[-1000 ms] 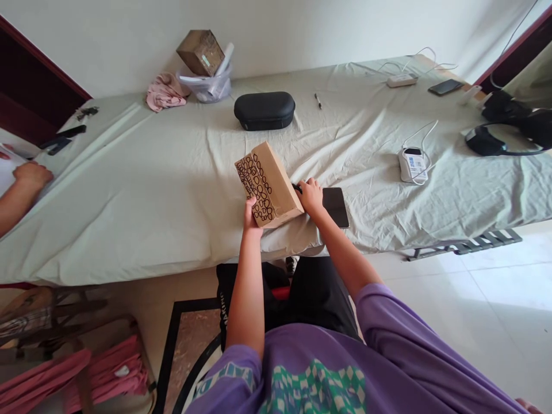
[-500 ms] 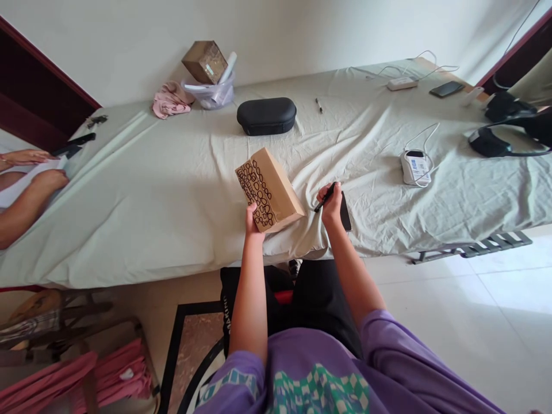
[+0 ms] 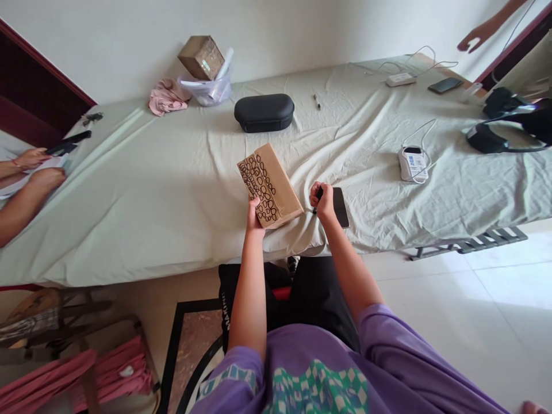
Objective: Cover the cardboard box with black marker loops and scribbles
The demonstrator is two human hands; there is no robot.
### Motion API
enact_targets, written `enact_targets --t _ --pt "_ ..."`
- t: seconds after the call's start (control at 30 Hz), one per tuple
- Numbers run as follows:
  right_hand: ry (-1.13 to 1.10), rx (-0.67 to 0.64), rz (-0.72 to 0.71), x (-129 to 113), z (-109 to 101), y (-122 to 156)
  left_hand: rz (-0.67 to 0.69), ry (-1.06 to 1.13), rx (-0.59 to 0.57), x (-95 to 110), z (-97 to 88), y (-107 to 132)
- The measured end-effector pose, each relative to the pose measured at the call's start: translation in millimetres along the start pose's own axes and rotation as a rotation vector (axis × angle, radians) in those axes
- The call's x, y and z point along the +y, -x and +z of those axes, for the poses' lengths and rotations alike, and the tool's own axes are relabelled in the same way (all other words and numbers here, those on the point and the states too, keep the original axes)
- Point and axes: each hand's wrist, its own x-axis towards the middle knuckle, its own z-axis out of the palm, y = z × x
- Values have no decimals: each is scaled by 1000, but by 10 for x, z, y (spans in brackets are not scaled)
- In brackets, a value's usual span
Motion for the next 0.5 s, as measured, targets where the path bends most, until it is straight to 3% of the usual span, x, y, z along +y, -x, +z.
enact_targets --t 0.2,0.37,0.5 --pt "67 -30 -48 5 19 63 45 -23 -72 -21 38 6" --pt "48 8 13 37 -16 -11 69 -49 -110 -32 81 38" --pt "344 27 -11 92 -158 -32 88 -64 -128 -26 92 57"
